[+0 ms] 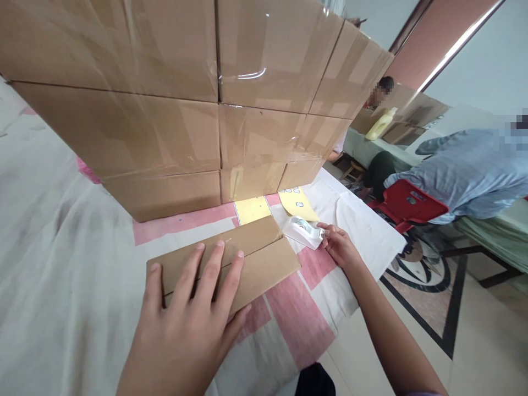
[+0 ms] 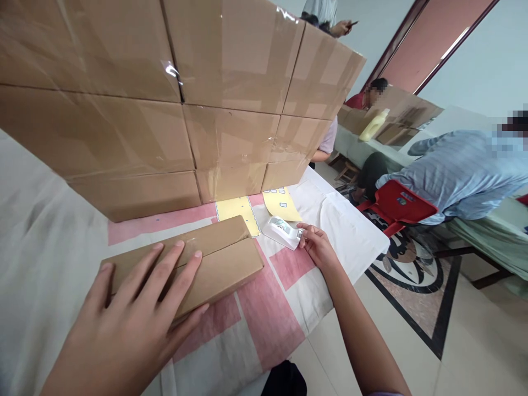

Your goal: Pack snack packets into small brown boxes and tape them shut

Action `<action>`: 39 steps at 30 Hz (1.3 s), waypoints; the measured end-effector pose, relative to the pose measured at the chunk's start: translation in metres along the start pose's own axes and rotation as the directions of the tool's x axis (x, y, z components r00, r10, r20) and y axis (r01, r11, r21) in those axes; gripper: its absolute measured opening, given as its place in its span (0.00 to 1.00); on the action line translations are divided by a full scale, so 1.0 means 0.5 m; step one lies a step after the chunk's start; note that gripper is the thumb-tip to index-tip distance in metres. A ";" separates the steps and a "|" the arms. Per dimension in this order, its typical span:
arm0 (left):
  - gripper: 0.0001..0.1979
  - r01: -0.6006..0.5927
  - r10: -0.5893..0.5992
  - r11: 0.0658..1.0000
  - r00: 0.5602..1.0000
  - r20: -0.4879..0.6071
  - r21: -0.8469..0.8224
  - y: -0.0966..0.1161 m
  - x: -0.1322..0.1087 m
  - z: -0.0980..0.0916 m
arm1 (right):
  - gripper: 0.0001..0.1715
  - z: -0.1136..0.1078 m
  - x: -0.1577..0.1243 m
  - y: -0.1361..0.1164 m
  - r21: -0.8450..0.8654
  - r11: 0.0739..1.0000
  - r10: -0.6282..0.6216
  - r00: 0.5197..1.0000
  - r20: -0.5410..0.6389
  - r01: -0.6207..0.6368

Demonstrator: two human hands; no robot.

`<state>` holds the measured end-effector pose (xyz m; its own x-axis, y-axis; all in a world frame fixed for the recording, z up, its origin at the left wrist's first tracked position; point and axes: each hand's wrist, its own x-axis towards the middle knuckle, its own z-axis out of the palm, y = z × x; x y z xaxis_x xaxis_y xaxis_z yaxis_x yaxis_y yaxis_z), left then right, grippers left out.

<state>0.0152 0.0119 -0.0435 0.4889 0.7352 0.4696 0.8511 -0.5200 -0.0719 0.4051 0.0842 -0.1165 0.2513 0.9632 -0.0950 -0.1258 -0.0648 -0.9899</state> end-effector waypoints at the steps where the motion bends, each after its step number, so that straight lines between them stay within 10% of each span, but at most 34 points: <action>1: 0.31 0.003 -0.003 1.000 1.000 0.002 -0.001 0.000 0.000 0.000 | 0.28 0.001 0.000 0.000 0.004 1.000 0.004 1.000 -0.002 -0.004; 39: 0.38 -0.165 0.177 0.973 0.982 -0.061 0.161 -0.026 0.006 0.004 | 0.21 0.000 -0.006 0.002 -0.108 0.977 0.179 0.981 -0.070 -0.185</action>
<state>0.0061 0.0217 -0.0426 0.6192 0.6037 0.5021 0.7781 -0.5578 -0.2889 0.4043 0.0811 -0.1171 0.2914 0.9155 -0.2774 -0.0662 -0.2700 -0.9606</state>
